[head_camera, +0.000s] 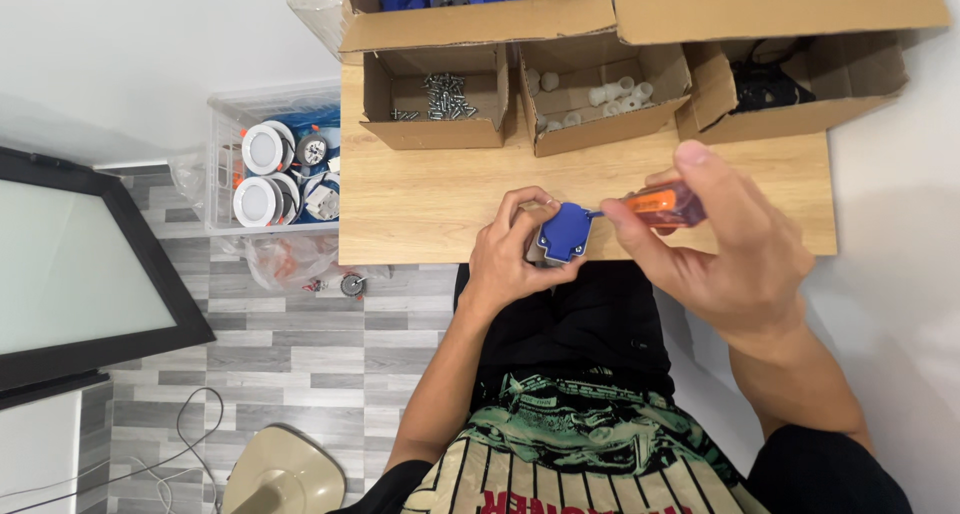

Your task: The person assembles a small blue electrical box by using a screwdriver to tighten screws into the casing. They handle various components from cardboard boxes, including screws, white plastic caps, and black plastic parts, placing them into the box and securing them.

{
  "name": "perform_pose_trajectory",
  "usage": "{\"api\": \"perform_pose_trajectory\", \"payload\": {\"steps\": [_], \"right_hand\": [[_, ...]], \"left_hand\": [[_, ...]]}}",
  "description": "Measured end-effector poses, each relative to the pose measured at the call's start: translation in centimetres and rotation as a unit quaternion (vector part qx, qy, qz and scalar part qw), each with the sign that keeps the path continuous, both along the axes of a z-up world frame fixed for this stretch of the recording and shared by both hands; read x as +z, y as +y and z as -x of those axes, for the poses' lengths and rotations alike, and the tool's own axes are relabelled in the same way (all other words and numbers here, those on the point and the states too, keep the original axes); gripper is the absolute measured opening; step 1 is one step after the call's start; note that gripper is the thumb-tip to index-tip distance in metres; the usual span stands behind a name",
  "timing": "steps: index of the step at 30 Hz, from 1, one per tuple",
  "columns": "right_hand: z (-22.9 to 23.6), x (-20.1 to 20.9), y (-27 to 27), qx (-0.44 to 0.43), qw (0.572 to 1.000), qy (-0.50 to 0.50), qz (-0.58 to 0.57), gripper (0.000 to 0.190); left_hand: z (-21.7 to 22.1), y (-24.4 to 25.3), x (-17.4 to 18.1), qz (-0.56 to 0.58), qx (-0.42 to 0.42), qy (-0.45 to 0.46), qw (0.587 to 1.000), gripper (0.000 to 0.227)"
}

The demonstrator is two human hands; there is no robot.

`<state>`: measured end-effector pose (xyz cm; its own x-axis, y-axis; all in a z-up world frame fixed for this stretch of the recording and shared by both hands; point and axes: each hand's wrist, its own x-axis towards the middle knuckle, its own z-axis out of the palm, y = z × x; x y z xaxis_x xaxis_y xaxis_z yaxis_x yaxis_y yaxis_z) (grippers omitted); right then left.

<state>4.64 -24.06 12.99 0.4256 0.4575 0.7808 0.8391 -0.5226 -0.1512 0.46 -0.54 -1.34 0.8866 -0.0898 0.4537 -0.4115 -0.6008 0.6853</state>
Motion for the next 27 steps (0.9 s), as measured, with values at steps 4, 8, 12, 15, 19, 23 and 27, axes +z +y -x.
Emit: {"api": "perform_pose_trajectory", "payload": {"steps": [4,8,12,15,19,23,27], "right_hand": [[1.7,0.2,-0.4,0.005,0.994,0.089,-0.059,0.061],[0.3,-0.2,-1.6,0.048,0.994,0.088,-0.051,0.077],[-1.5,1.7,0.2,0.091,0.990,0.091,-0.062,0.070],[-1.2,2.4,0.3,-0.033,0.993,0.105,-0.030,0.067],[0.3,0.8,-2.2,0.045,0.987,0.135,-0.072,0.066],[2.3,-0.3,-3.0,0.033,0.979,0.138,-0.149,0.069],[0.1,1.8,-1.4,0.066,0.982,0.143,-0.105,0.072]], "left_hand": [[-0.1,-0.1,0.0,-0.014,0.011,-0.025,1.000,0.071],[-0.3,0.0,-0.4,-0.040,0.001,-0.035,0.999,0.072],[0.0,-0.1,-0.6,-0.041,0.003,-0.037,0.998,0.074],[-0.1,-0.4,0.1,-0.035,0.011,-0.040,0.998,0.071],[-0.2,-0.7,0.6,-0.029,0.050,-0.049,0.997,0.066],[-0.3,-1.1,0.6,-0.024,0.038,-0.053,0.998,0.067],[-0.1,-0.7,0.7,-0.028,0.001,-0.049,0.998,0.069]]}}
